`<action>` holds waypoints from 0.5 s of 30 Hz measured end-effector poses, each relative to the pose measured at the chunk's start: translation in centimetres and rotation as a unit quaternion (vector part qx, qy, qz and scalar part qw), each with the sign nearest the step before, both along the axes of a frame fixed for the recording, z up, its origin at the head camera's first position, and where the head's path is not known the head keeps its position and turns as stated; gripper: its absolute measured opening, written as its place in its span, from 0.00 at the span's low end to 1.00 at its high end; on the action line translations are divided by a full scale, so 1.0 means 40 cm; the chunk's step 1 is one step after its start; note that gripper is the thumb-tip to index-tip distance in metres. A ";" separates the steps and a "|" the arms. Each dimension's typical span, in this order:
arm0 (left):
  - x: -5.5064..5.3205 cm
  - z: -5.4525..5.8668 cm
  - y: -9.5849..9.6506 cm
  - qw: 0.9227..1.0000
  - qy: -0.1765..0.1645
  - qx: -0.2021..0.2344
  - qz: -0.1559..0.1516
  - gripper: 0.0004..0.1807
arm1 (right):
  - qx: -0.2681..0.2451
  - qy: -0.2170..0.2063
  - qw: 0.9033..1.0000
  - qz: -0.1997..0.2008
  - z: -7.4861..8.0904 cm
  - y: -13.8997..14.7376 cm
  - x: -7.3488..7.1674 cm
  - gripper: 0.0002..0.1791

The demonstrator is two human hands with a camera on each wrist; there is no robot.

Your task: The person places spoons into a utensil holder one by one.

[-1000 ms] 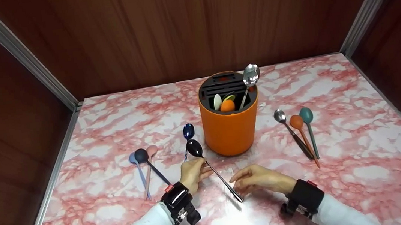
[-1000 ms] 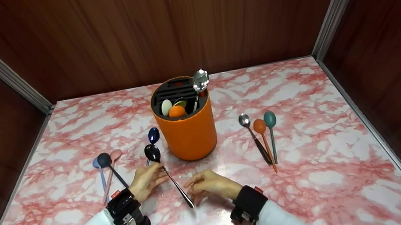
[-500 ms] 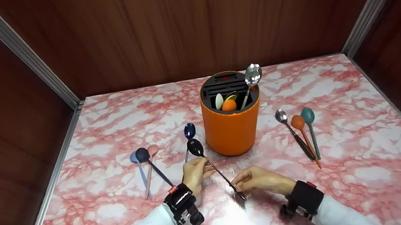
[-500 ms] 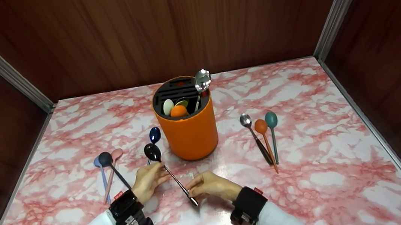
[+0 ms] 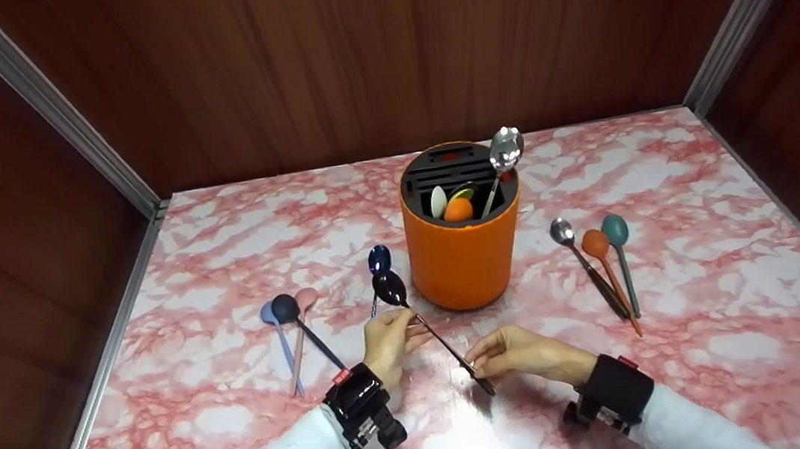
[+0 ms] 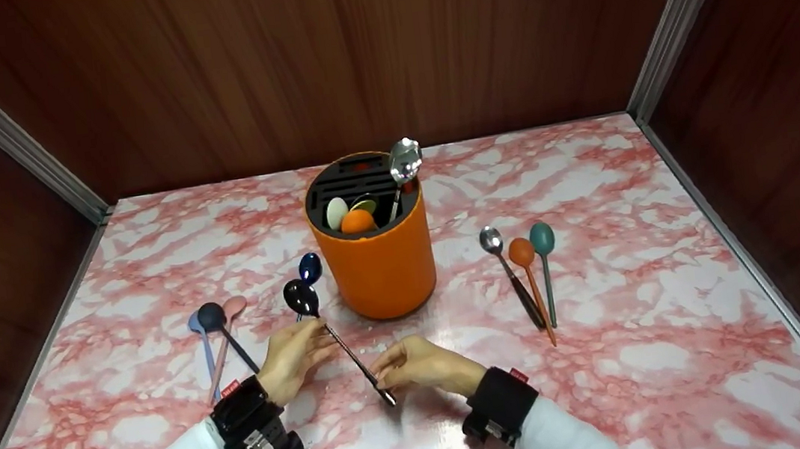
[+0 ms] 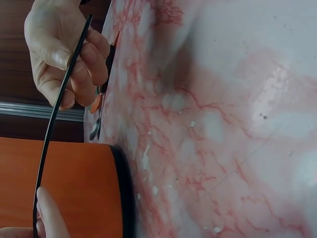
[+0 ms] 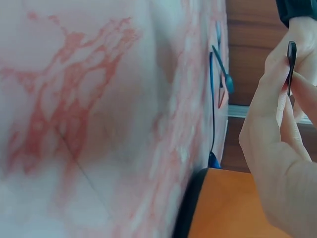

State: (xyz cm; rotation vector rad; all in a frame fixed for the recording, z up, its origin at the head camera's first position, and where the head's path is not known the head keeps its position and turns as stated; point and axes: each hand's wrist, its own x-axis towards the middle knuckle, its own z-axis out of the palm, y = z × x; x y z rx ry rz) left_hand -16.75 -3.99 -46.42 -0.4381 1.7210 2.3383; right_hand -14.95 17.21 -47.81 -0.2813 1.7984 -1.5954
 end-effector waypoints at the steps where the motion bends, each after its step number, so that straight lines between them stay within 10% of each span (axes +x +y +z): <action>1: 0.000 0.004 0.000 1.000 -0.002 -0.005 -0.001 0.14 | -0.002 0.001 1.000 0.001 0.004 0.001 -0.001 0.21; 15: -0.010 0.072 -0.004 1.000 0.015 -0.016 -0.007 0.10 | -0.005 0.035 0.999 0.010 0.066 0.003 -0.007 0.19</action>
